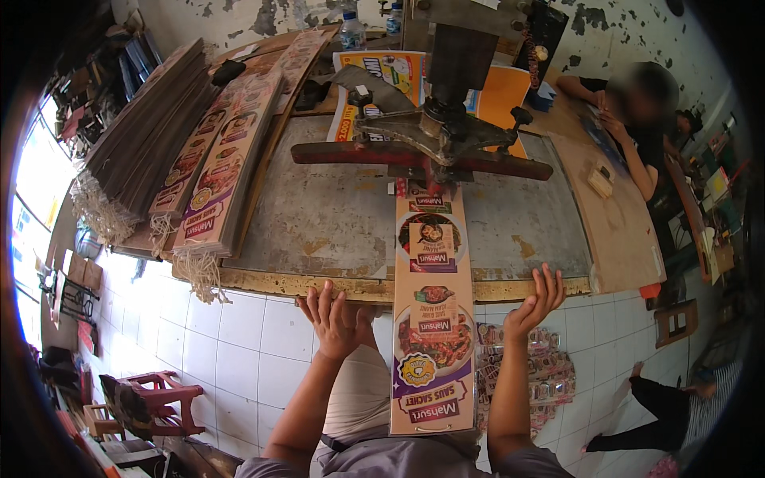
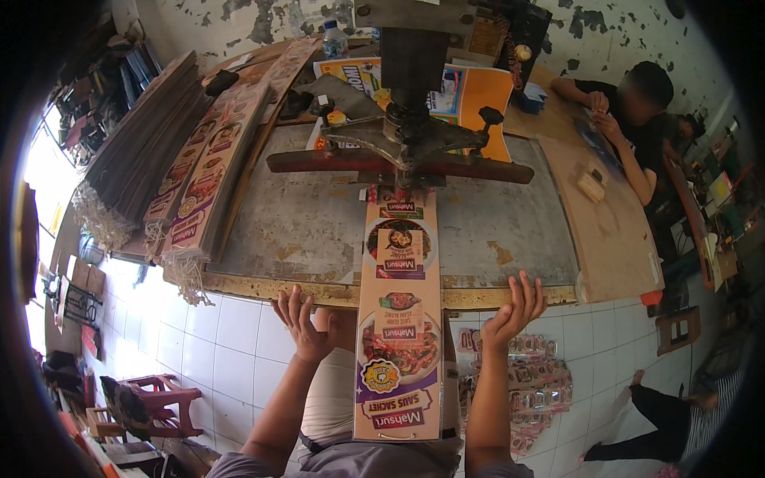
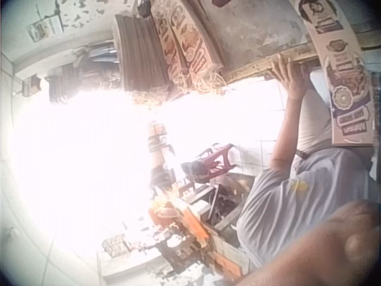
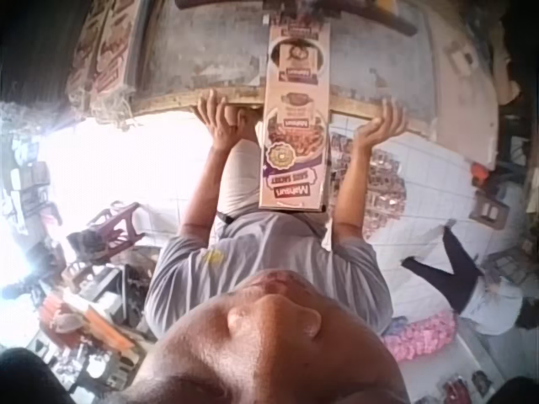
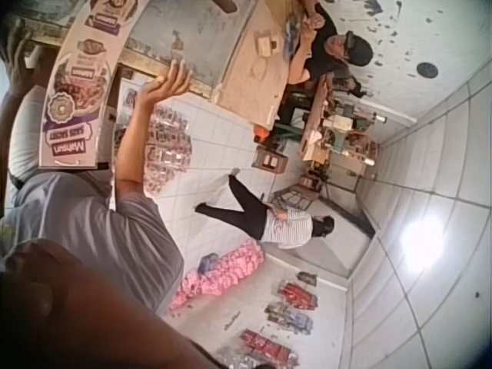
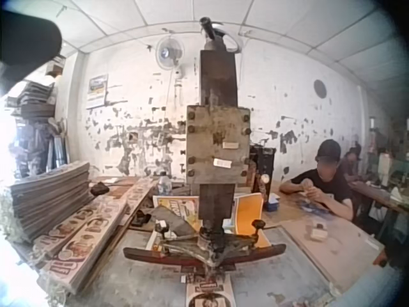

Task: The person applies adhesive to paper packaging sheets by hand using a small wooden block, then stacks the treated sheets onto a pile.

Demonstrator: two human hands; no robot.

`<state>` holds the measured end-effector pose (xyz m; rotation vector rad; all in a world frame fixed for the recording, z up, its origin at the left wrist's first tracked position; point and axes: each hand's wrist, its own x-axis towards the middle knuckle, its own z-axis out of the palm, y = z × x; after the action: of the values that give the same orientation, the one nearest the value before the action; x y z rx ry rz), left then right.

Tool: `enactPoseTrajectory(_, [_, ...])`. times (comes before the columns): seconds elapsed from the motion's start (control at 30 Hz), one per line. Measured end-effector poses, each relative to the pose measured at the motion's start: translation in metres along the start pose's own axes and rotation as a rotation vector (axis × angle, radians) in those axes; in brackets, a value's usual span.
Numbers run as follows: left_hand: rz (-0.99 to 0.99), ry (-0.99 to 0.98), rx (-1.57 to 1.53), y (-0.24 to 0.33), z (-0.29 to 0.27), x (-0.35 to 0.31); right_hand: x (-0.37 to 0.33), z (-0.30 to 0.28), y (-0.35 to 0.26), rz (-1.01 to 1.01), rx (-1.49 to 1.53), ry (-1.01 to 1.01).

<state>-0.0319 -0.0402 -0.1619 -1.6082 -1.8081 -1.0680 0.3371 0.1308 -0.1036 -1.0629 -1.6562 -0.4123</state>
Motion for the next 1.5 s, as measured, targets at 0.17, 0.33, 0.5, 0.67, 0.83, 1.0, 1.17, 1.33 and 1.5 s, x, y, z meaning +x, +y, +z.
enactPoseTrajectory(0.17, [-0.001,0.004,-0.002,-0.001,0.000,-0.001,0.000,-0.002,-0.001,0.004,0.002,-0.016])
enactPoseTrajectory(0.33, [0.008,0.013,0.005,0.000,0.001,0.001,-0.001,-0.002,0.000,0.011,0.004,-0.017])
enactPoseTrajectory(0.5, [0.006,0.009,0.005,0.001,-0.001,0.001,0.000,-0.001,0.000,0.010,0.005,-0.009])
enactPoseTrajectory(0.67, [0.006,0.000,0.003,0.000,-0.002,0.000,0.000,-0.002,-0.001,0.013,0.005,-0.017])
enactPoseTrajectory(0.83, [0.001,-0.007,-0.004,0.001,-0.004,0.000,-0.002,-0.003,0.000,0.009,0.006,-0.024])
enactPoseTrajectory(1.0, [-0.028,-0.047,-0.048,0.007,-0.013,0.005,-0.001,-0.005,-0.001,0.013,0.026,-0.034])
enactPoseTrajectory(1.17, [-0.107,-0.151,-0.158,0.026,-0.048,0.027,0.003,-0.012,-0.007,0.042,0.029,-0.086])
enactPoseTrajectory(1.33, [-0.128,-0.191,-0.293,0.043,-0.083,0.030,0.003,-0.014,-0.005,0.037,0.024,-0.092])
enactPoseTrajectory(1.5, [-0.241,-0.223,-0.641,0.072,-0.107,0.022,0.003,-0.013,-0.006,0.039,0.031,-0.088])
